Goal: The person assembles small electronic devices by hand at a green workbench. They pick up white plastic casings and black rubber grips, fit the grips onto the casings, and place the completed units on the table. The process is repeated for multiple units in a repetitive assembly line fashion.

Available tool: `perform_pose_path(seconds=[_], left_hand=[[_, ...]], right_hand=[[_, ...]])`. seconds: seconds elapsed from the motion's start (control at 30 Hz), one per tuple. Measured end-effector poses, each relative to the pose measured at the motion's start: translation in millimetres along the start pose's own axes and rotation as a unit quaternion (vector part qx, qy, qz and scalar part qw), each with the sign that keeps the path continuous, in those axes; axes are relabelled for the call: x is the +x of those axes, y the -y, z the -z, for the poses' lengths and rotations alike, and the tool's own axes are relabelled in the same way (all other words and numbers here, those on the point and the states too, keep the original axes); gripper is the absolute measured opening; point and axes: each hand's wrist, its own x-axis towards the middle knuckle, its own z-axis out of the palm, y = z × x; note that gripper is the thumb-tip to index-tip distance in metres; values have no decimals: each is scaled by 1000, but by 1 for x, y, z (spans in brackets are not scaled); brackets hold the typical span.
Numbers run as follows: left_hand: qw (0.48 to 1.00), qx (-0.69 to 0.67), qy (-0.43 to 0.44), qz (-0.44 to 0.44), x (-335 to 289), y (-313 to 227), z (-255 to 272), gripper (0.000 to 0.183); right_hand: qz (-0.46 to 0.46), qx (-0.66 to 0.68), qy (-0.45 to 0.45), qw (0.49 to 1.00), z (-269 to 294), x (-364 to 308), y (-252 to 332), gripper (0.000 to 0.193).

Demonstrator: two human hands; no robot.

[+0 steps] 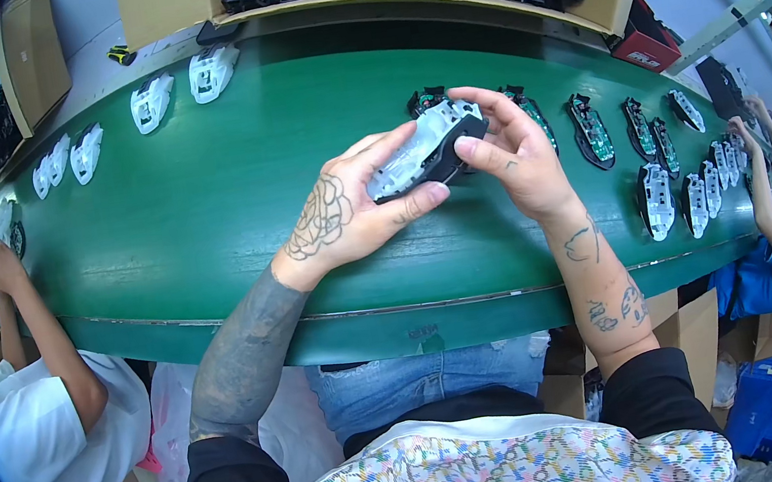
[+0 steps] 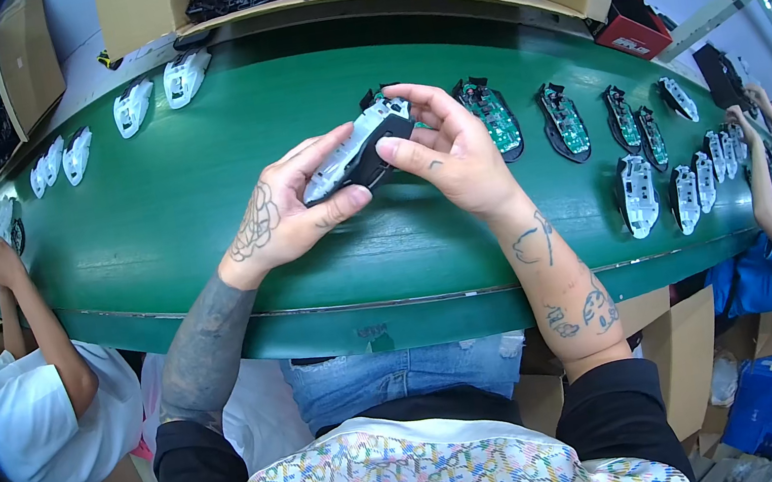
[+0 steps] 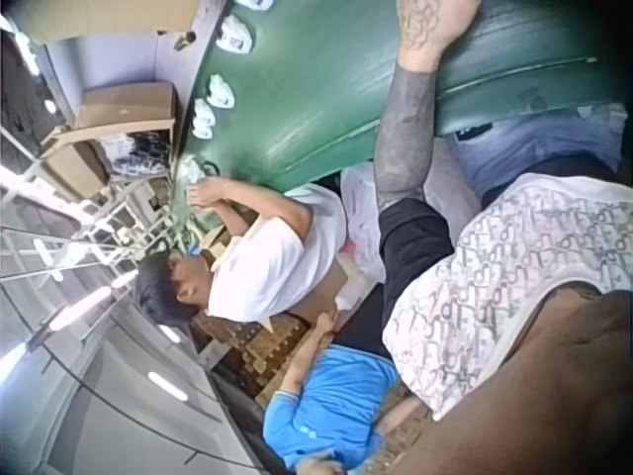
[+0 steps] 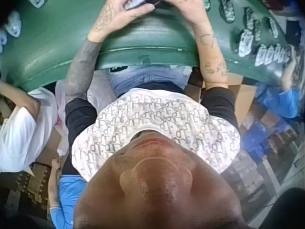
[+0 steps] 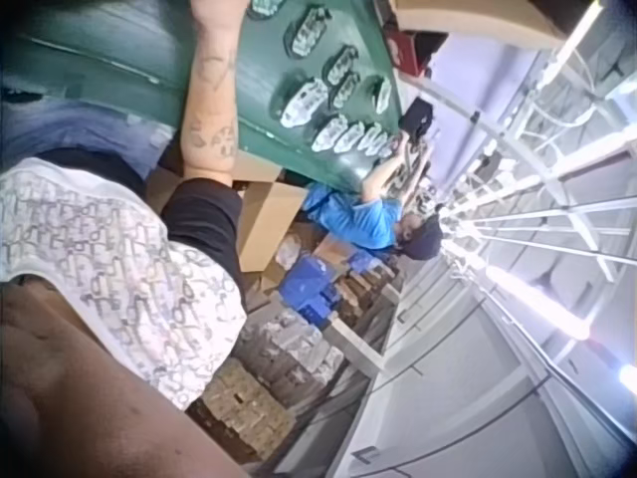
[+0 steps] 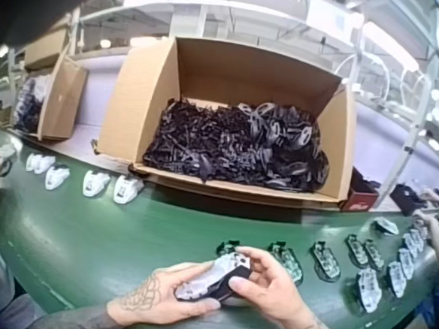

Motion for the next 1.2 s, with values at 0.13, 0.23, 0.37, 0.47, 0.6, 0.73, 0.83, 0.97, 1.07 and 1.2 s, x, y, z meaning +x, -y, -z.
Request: perform_pose_path(seconds=[0.13,0.23,0.37,0.47,0.6,0.73,0.83,0.97,1.07,1.2], left_hand=[[998,-29,-46,-7,0,0,-5,74],[997,14,-74,-30,-2,-7,-5,71],[990,76,-97,-67,-6,-14,-8,74],[985,92,-111,-95,-8,-16,-8,76],[981,109,-106,-123,-11,-18,-3,79],[998,-17,-61,-30,-8,-20,-7,74],[971,-235,-40,15,-8,-11,-18,72],[974,-225,11,35,-9,2,-20,75],[980,-196,19,42,-9,4,-20,72],[943,-324,27,73,-3,-6,-13,75]], right_hand=[[29,24,-10,999,-8,-4,-1,59],[61,23,7,998,-7,-4,-4,62],[80,21,27,996,-6,-5,-4,68],[133,8,33,991,-10,-7,-5,69],[183,-17,25,983,-15,-11,-5,72],[125,-29,2,992,-10,-6,-2,82],[133,-8,-4,991,-15,-5,-12,92],[54,26,54,997,-24,-14,-16,74],[25,23,32,999,-25,-17,-11,69],[143,-220,41,964,-12,-16,-13,66]])
